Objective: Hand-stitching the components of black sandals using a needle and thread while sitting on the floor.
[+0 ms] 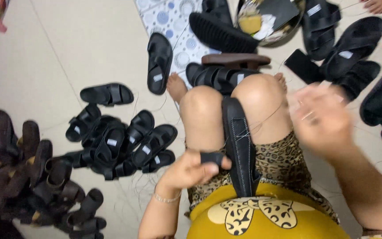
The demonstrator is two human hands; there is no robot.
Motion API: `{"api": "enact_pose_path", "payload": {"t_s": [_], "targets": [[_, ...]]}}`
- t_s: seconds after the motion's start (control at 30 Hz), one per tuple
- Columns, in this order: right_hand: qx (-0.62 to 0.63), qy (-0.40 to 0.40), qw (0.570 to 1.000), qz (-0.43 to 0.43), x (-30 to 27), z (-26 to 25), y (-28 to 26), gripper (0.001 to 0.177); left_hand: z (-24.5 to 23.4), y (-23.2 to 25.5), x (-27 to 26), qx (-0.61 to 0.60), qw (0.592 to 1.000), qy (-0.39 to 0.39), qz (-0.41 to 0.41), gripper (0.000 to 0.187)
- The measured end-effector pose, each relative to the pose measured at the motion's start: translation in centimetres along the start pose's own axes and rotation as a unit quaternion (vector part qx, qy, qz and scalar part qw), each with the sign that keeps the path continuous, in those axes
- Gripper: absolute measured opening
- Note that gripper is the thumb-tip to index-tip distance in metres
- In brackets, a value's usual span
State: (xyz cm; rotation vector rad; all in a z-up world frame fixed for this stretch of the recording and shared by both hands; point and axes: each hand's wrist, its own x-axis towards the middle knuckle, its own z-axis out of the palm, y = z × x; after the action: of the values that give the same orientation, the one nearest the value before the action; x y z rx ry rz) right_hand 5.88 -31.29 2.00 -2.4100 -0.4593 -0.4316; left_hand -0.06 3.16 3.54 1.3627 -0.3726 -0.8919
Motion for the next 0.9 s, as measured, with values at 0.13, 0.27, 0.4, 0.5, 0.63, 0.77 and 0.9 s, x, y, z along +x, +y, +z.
{"api": "enact_pose_path", "payload": {"t_s": [0.13,0.27,0.4,0.5,0.63,0.77,0.9], "targets": [[0.122,-0.259,0.958,-0.023,-1.4,1.6,-4.1,0.043,-0.7,3.6,3.4,-0.012,0.968,0.219,0.124,0.022],[0.124,-0.362,0.924,-0.005,-0.4,-0.6,-5.7,0.007,-4.4,7.6,6.9,0.425,0.774,0.335,0.329,0.018],[0.29,-0.33,0.898,0.012,3.4,0.1,-7.3,0.018,-5.6,5.5,9.7,0.374,0.802,0.392,0.25,0.028],[0.552,-0.251,0.792,0.069,3.3,3.0,-7.3,0.033,-7.4,3.9,12.1,-0.23,0.856,0.413,0.207,0.039],[0.618,-0.159,0.739,0.216,3.0,5.3,-6.0,0.05,-12.0,-2.1,12.3,-0.401,0.804,0.398,0.185,0.027],[0.409,-0.2,0.863,0.221,0.4,2.6,1.7,0.046,-16.6,-5.0,6.1,-0.309,0.888,0.34,0.002,0.032],[0.2,-0.115,0.914,0.334,3.5,-1.3,0.5,0.036,-18.2,-5.7,0.2,0.467,0.653,0.51,-0.31,0.053]]}}
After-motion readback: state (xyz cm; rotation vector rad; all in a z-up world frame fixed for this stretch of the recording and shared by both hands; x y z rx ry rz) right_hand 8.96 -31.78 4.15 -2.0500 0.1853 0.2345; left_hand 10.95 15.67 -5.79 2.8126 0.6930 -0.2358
